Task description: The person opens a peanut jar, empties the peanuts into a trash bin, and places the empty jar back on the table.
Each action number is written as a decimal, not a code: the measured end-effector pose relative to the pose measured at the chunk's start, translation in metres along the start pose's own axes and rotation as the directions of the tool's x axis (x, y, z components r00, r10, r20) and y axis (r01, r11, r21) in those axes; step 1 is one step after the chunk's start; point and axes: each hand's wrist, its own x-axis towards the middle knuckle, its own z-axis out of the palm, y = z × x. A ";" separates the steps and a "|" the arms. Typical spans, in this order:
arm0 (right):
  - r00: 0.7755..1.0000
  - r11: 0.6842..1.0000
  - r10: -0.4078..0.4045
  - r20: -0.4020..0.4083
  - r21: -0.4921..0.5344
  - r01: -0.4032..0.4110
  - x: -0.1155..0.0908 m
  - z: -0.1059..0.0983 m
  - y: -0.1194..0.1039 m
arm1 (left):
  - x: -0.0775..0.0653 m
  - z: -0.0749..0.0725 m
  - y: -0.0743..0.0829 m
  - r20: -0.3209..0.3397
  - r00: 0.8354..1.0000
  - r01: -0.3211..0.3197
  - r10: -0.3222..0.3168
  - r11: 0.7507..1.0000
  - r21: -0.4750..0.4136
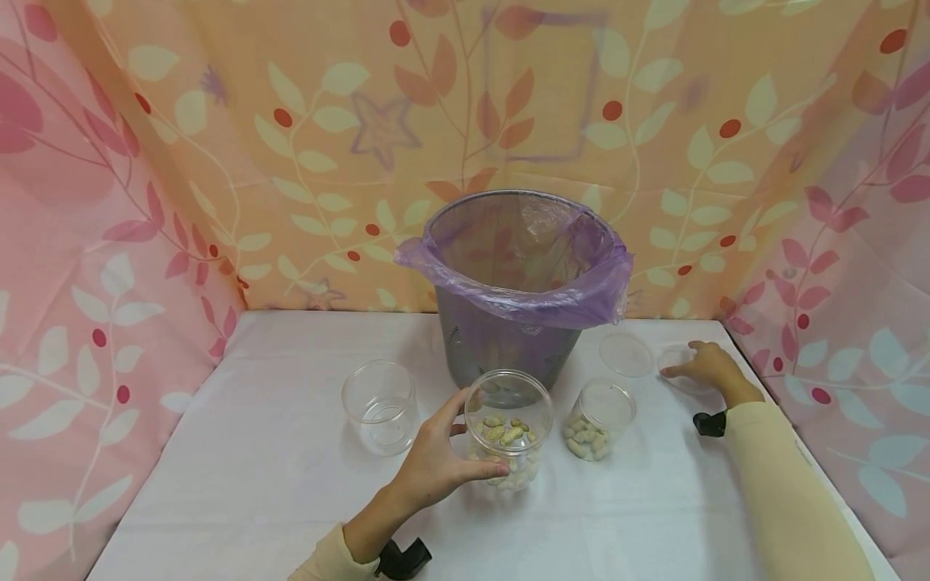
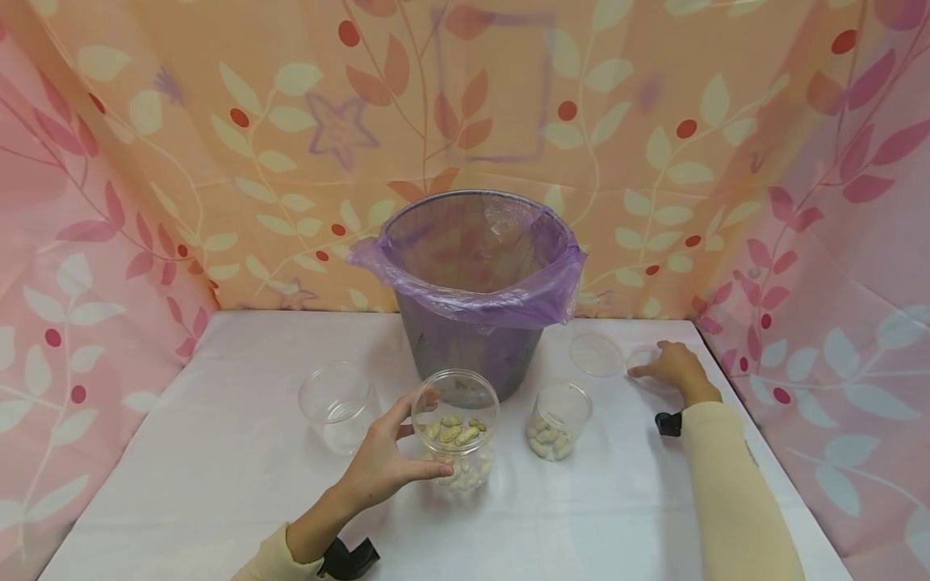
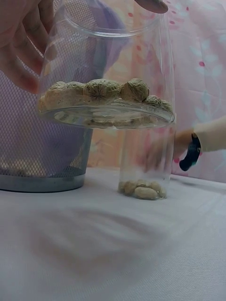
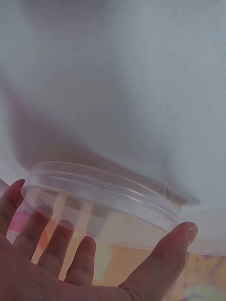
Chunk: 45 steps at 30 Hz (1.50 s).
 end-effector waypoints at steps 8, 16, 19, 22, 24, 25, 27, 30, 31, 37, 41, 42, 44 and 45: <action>1.000 1.000 0.004 0.011 -0.009 -0.004 0.000 0.006 0.005 | 0.000 0.000 0.001 0.001 1.000 0.016 -0.016 1.000 -0.007; 1.000 1.000 0.019 0.013 -0.015 -0.019 0.001 0.007 0.005 | -0.001 -0.001 0.002 0.008 1.000 0.015 -0.015 1.000 0.006; 0.999 1.000 0.029 0.017 -0.011 -0.028 0.002 0.007 0.005 | -0.001 -0.002 0.002 0.010 1.000 0.016 -0.016 1.000 0.010; 0.999 0.999 0.038 0.026 0.000 -0.038 0.003 0.006 0.005 | -0.001 -0.002 0.002 0.008 1.000 0.009 -0.009 1.000 0.014; 0.999 0.999 0.045 0.031 0.007 -0.045 0.002 0.006 0.005 | -0.001 -0.002 0.002 0.008 1.000 0.004 -0.004 1.000 0.015; 0.998 0.999 0.049 0.035 0.010 -0.049 0.002 0.006 0.004 | -0.001 -0.002 0.002 0.008 1.000 0.001 -0.001 1.000 0.017; 0.998 0.998 0.055 0.038 0.011 -0.055 0.002 0.006 0.004 | -0.001 -0.002 0.001 0.008 1.000 -0.004 0.004 1.000 0.020; 0.997 0.998 0.067 0.045 0.012 -0.068 0.002 0.006 0.004 | -0.001 -0.002 0.001 0.006 1.000 -0.002 0.001 1.000 0.020; 0.997 0.997 0.070 0.044 0.012 -0.070 0.002 0.006 0.005 | -0.001 -0.002 0.002 0.005 1.000 0.001 -0.001 1.000 0.019; 0.999 0.999 0.040 -0.012 0.028 -0.040 -0.005 0.001 0.005 | -0.002 -0.001 0.002 0.004 1.000 0.020 -0.020 1.000 0.000; 0.998 0.998 0.006 -0.061 0.066 -0.002 -0.013 -0.008 0.001 | -0.003 0.000 0.001 0.005 1.000 0.016 -0.016 1.000 -0.003; 0.998 0.997 -0.003 -0.070 0.075 0.008 -0.015 -0.011 -0.001 | -0.002 0.000 0.001 0.006 1.000 0.014 -0.014 1.000 -0.005; 0.996 0.994 -0.020 -0.082 0.103 0.029 -0.018 -0.017 -0.005 | -0.002 0.001 0.000 0.009 1.000 0.013 -0.013 1.000 -0.008; 0.996 0.993 -0.030 -0.087 0.115 0.040 -0.019 -0.020 -0.006 | -0.002 0.001 0.000 0.010 1.000 0.014 -0.014 1.000 -0.009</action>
